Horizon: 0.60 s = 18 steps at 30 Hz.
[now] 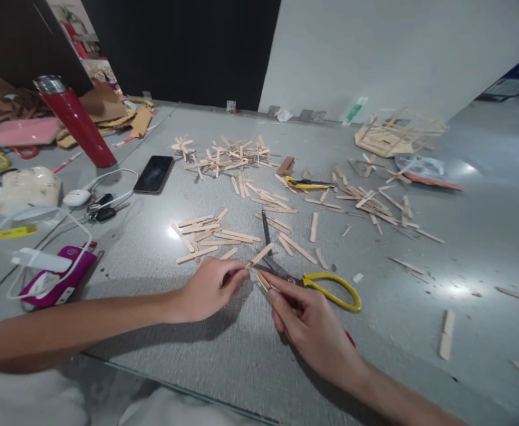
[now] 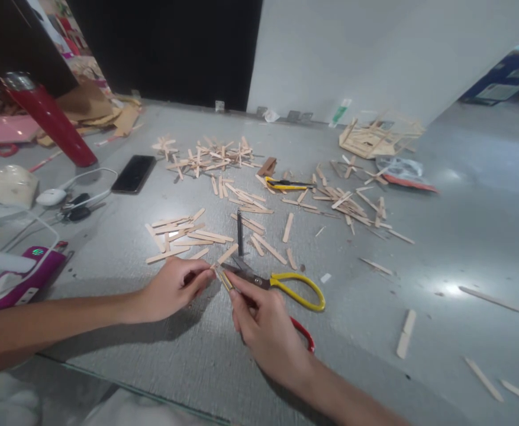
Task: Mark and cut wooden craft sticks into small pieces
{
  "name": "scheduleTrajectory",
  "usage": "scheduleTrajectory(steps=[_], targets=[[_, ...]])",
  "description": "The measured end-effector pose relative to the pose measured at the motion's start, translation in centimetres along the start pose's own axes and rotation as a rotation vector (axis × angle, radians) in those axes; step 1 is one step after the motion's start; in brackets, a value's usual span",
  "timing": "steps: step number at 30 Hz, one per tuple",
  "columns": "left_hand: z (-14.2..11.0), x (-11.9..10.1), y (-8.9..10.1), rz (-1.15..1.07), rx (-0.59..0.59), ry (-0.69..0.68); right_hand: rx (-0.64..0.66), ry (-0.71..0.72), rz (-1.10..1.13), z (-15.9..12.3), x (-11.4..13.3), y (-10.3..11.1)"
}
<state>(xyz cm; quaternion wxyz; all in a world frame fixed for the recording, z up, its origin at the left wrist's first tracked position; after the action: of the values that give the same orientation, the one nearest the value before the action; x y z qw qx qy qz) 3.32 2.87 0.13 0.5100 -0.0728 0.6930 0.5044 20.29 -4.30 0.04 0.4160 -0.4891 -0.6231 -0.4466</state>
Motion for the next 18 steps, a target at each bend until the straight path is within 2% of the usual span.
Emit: scheduleTrajectory(steps=[8, 18], targets=[[-0.15, 0.09, -0.25, 0.052, -0.057, -0.039, -0.039, 0.018, -0.002, -0.03, -0.05, -0.02], [-0.92, -0.16, -0.67, 0.114, -0.093, -0.13, -0.004, -0.097, 0.161, -0.2, -0.11, -0.34]])
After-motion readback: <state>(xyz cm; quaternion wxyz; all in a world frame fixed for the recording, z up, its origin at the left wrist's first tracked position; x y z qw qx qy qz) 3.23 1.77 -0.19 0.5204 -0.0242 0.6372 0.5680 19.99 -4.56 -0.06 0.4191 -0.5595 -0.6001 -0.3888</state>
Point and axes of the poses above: each hand's wrist, its own z-axis towards the middle knuckle, its own y-axis out of the back of the hand, x = y × z, the point moved 4 cm from there along z, towards the middle knuckle, and after that the axes turned 8 degrees about z, right-handed, at the moved point
